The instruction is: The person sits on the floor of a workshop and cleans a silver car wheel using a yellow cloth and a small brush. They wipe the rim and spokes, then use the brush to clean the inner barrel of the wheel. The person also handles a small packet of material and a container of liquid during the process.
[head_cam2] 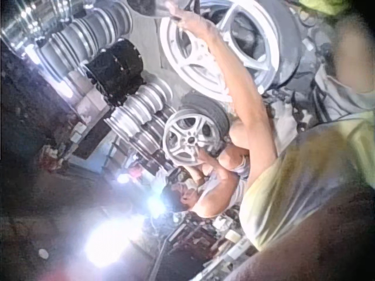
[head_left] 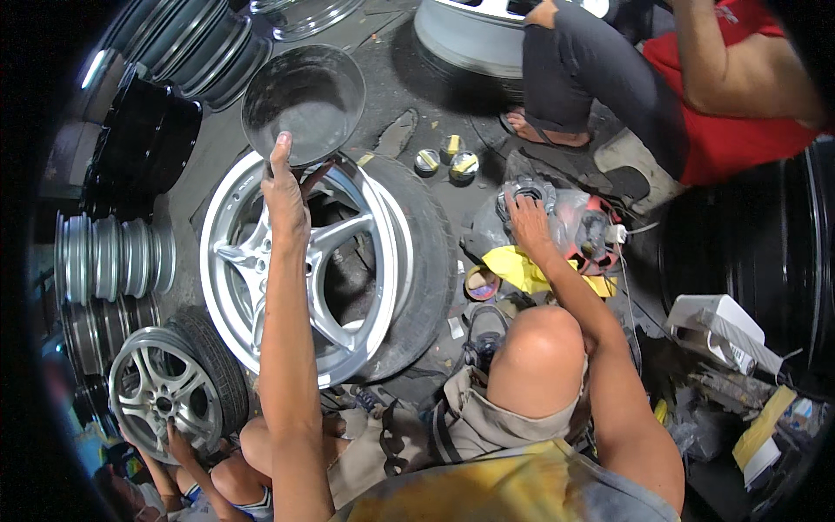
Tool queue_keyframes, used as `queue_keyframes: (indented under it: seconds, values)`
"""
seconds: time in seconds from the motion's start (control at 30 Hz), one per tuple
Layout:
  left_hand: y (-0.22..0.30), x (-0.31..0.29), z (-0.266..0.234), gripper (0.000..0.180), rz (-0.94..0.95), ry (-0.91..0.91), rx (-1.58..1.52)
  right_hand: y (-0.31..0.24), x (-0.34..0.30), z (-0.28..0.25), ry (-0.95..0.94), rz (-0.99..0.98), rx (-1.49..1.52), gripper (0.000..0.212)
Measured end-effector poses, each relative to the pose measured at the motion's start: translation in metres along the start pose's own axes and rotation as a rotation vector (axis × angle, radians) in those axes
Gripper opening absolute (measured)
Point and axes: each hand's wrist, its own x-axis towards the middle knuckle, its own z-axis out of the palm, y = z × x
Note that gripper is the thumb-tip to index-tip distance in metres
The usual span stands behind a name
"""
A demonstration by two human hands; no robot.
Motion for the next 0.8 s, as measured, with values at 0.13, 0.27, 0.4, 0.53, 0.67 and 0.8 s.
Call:
queue_keyframes:
  seconds: [0.13, 0.27, 0.4, 0.53, 0.67, 0.8]
  values:
    - [0.011, 0.027, -0.001, 0.08, 0.026, -0.077, 0.102, -0.015, 0.03, -0.041, -0.211, -0.014, 0.127, 0.071]
    - [0.002, 0.085, 0.027, 0.077, 0.03, -0.207, 0.167, -0.02, 0.096, -0.035, -0.113, 0.125, 0.382, 0.069]
    - [-0.017, 0.13, 0.055, 0.073, -0.069, -0.396, 0.275, -0.046, 0.144, 0.01, -0.184, 0.346, 0.402, 0.081]
    - [-0.034, 0.162, 0.059, 0.078, -0.315, -0.486, 0.404, -0.041, 0.154, 0.059, -0.13, 0.249, 0.471, 0.074]
    - [-0.051, 0.177, 0.056, 0.078, -0.428, -0.532, 0.658, -0.038, 0.146, 0.044, 0.128, 0.443, 0.957, 0.057]
    - [-0.064, 0.183, 0.039, 0.08, -0.331, -0.493, 0.786, -0.053, 0.169, -0.111, 0.409, 0.325, 0.975, 0.052]
